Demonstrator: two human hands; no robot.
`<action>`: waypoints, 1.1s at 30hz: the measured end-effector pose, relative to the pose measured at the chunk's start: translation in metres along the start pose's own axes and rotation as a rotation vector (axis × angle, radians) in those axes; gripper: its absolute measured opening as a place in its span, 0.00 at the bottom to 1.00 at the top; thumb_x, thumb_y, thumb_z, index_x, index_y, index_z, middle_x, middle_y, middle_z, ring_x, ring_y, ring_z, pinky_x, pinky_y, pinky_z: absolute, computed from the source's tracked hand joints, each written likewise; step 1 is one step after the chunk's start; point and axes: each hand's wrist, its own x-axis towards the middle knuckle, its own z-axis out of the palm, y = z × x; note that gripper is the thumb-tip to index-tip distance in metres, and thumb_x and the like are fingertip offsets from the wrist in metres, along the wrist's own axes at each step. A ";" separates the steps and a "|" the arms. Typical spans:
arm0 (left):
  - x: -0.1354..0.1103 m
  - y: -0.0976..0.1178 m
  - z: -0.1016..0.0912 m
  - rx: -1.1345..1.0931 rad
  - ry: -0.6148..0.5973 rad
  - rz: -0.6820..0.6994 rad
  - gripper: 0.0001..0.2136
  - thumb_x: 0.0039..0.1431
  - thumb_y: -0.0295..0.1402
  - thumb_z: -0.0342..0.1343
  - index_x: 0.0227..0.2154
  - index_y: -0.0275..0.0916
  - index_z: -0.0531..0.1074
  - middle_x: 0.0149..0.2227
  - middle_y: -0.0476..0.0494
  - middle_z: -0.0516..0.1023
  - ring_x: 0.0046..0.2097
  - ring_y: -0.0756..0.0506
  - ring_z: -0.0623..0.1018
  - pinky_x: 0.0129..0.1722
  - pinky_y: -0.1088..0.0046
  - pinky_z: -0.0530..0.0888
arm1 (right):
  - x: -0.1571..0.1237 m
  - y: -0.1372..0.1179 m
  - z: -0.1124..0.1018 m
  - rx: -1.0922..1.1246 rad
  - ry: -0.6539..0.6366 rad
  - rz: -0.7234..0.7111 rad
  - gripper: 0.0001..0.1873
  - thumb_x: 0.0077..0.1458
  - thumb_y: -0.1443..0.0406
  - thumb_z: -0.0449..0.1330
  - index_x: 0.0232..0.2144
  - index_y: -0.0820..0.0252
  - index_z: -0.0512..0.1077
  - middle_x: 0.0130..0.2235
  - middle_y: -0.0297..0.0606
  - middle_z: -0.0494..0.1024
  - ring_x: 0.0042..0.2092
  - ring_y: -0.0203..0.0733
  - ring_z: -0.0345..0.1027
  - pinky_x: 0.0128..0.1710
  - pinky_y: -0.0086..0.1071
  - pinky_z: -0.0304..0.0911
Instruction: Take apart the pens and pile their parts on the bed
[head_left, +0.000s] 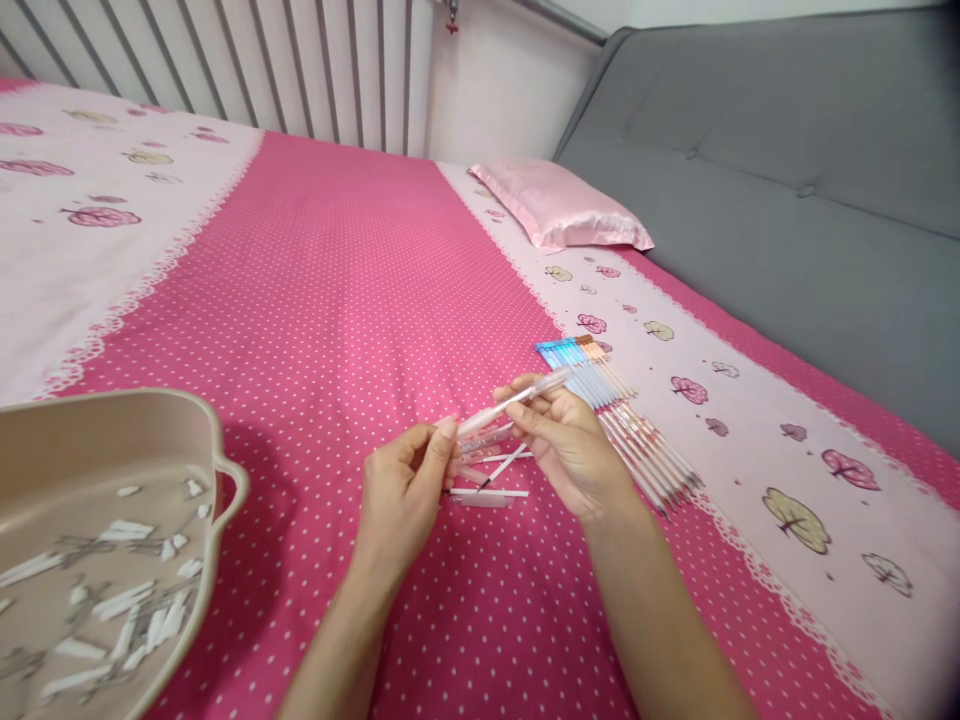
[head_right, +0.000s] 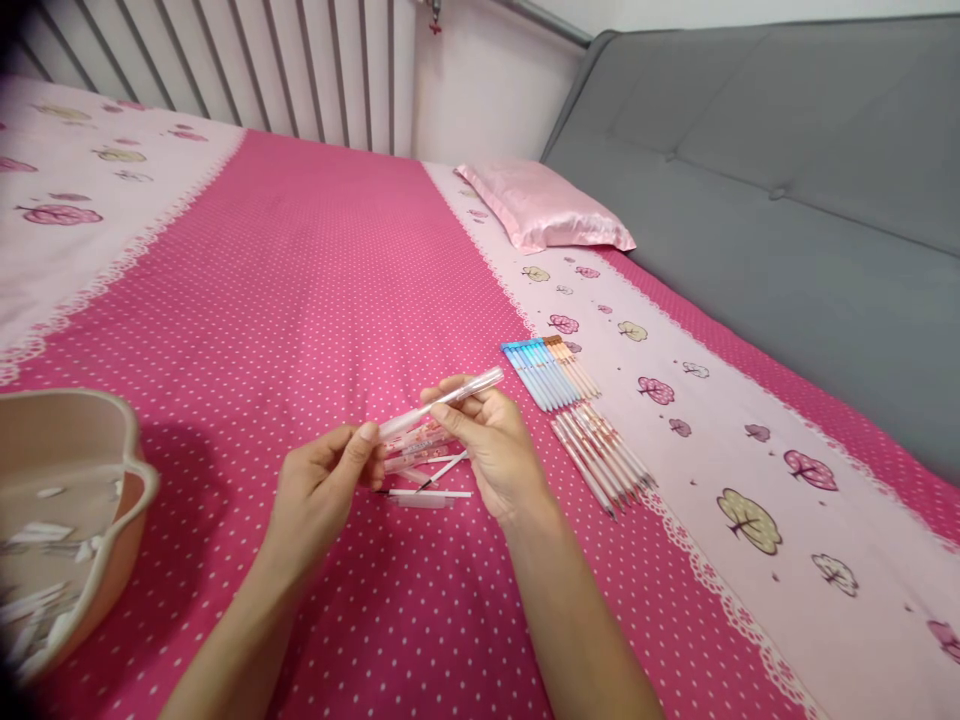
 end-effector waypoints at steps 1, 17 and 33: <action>0.001 0.000 0.000 -0.041 0.007 -0.038 0.18 0.56 0.42 0.49 0.17 0.36 0.69 0.15 0.51 0.68 0.19 0.53 0.68 0.20 0.80 0.65 | 0.000 -0.001 0.000 0.000 0.003 -0.002 0.11 0.42 0.71 0.64 0.31 0.58 0.70 0.33 0.31 0.76 0.32 0.31 0.67 0.33 0.26 0.62; 0.003 -0.003 -0.004 -0.141 0.103 -0.162 0.24 0.57 0.44 0.46 0.09 0.37 0.62 0.09 0.52 0.61 0.14 0.55 0.62 0.18 0.79 0.59 | 0.006 -0.004 -0.009 0.218 0.016 0.180 0.04 0.44 0.70 0.57 0.27 0.60 0.67 0.24 0.29 0.68 0.23 0.29 0.61 0.20 0.23 0.57; 0.010 -0.022 -0.024 0.237 0.313 -0.096 0.20 0.54 0.48 0.46 0.19 0.37 0.68 0.14 0.50 0.67 0.18 0.50 0.65 0.18 0.76 0.61 | 0.018 -0.001 -0.038 -0.220 0.234 0.084 0.13 0.39 0.60 0.65 0.25 0.61 0.67 0.22 0.27 0.67 0.22 0.28 0.57 0.20 0.23 0.52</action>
